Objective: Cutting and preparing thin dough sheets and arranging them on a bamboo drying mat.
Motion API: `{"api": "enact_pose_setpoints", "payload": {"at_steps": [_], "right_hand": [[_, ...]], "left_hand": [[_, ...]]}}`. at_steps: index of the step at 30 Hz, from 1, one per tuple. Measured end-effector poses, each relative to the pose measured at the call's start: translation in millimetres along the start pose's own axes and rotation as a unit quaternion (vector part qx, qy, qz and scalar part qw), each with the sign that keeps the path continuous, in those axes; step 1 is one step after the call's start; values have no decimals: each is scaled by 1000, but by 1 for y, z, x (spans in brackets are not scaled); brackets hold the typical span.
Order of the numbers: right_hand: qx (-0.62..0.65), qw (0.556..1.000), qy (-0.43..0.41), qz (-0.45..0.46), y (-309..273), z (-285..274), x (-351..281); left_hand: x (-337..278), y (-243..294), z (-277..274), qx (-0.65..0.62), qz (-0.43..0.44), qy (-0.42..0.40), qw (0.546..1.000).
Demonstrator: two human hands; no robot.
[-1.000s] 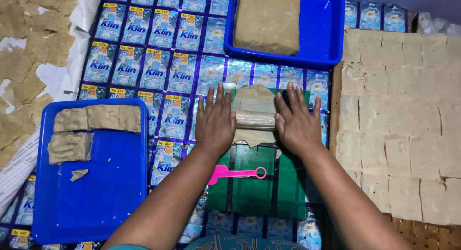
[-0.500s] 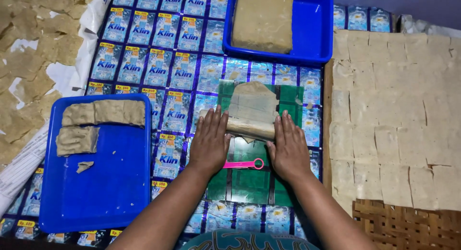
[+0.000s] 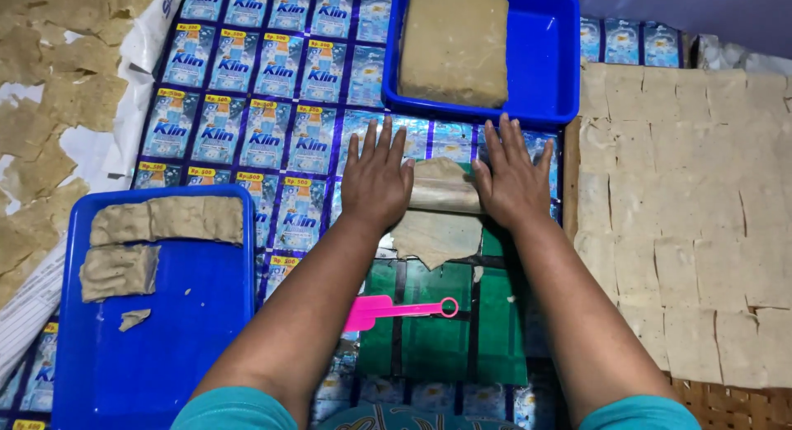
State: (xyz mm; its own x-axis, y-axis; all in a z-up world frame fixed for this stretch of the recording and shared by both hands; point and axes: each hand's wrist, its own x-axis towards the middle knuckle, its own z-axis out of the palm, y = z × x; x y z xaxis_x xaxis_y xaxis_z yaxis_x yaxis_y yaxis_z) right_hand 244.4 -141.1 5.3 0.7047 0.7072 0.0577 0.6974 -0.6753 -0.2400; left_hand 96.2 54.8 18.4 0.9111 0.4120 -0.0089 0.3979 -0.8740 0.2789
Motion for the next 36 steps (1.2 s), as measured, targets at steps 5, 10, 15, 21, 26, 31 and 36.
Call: {"api": "enact_pose_setpoints", "payload": {"at_steps": [5,10,15,21,26,31,36], "right_hand": [[1,999,34,-21,10,1,38],[26,986,146,-76,0,-3,16],[157,967,35,-199,-87,3,-99],[130,946,-44,-294,-146,23,-165],[111,961,-47,-250,-158,13,-178],[47,976,-54,-206,-153,10,-197],[98,982,-122,-109,-144,5,-212]], "left_hand": [[37,-6,-2,-13,-25,-30,999],[31,-8,-4,-45,-34,-30,998],[-11,-6,-21,-70,37,-66,995],[-61,-23,3,-99,119,77,985],[-97,-18,0,-129,7,114,985],[-126,-20,-13,-195,-152,133,960],[-136,-22,0,-283,-162,176,929]]}}
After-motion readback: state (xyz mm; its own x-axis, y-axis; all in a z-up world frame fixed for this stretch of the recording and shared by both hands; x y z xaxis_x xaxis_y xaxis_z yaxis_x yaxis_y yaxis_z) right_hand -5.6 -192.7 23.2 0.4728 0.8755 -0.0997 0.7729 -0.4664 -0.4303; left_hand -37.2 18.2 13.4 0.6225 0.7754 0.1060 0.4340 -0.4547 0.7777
